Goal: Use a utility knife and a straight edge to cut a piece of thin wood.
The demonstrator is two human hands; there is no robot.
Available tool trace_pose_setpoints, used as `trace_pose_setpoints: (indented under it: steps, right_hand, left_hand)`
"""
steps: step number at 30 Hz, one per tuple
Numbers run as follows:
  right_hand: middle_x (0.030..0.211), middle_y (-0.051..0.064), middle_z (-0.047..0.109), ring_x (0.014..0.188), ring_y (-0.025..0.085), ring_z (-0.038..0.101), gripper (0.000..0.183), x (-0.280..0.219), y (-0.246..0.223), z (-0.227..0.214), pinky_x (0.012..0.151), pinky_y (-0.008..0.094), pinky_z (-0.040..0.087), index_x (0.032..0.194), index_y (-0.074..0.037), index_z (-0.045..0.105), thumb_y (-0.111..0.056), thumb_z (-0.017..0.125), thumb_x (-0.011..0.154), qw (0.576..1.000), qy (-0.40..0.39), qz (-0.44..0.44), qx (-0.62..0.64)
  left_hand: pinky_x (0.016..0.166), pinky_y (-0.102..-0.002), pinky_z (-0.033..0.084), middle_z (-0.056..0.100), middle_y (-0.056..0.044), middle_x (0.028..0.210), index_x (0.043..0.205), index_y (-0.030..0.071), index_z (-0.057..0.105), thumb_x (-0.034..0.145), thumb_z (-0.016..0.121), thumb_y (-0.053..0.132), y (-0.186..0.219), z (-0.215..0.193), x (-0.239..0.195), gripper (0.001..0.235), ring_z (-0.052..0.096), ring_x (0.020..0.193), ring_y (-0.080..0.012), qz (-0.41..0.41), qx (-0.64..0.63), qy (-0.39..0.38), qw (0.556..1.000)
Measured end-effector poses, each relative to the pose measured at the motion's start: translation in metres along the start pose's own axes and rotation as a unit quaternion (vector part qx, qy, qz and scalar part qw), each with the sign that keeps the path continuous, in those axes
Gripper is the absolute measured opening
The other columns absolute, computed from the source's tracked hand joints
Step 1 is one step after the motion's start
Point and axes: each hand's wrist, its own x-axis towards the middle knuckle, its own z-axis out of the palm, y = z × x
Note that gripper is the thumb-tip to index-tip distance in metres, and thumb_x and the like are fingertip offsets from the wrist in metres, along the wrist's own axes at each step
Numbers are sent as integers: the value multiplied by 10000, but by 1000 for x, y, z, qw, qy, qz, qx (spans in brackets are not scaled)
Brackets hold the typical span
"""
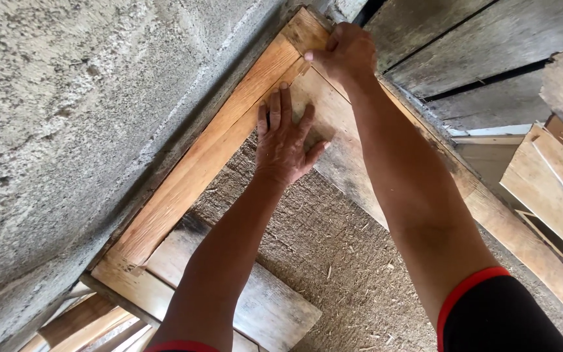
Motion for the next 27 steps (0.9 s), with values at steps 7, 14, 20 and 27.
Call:
trace_pose_setpoints:
  steps: [7, 14, 20, 27]
  right_hand:
    - [728, 43, 682, 618, 149, 657, 284, 8, 21, 19, 535, 368, 534, 790, -135, 626, -339, 773, 921, 999, 37, -5, 31]
    - [827, 29, 593, 661, 172, 537, 408, -27, 23, 31, 518, 303, 536, 930, -147, 556, -382, 884, 868, 986, 115, -114, 49]
    - [1033, 110, 591, 839, 202, 572, 637, -34, 25, 27, 602, 333, 571, 1148, -87, 523, -404, 941, 788, 965, 129, -229, 12]
    - [784, 6, 649, 615, 153, 576, 405, -16, 15, 18, 531, 362, 536, 998, -151, 628, -493, 810, 878, 996, 51, -16, 70]
  left_hand:
    - [1197, -683, 114, 76, -371, 1623, 1566, 163, 370, 910, 545, 741, 1, -1, 2, 892, 120, 1517, -518, -5, 19, -23, 1000]
    - [1220, -667, 98, 81, -364, 1635, 1578, 169, 387, 904, 554, 752, 5, -9, 4, 907, 99, 1524, -509, -13, 22, -35, 999]
    - [1234, -653, 48, 60, -353, 1656, 1607, 184, 363, 898, 538, 770, 4, -4, 3, 937, 59, 1547, -501, -17, 29, -47, 998]
    - [1227, -663, 51, 27, -374, 1645, 1616, 182, 340, 916, 514, 759, 3, -5, 4, 923, 36, 1538, -511, -18, 15, -61, 998]
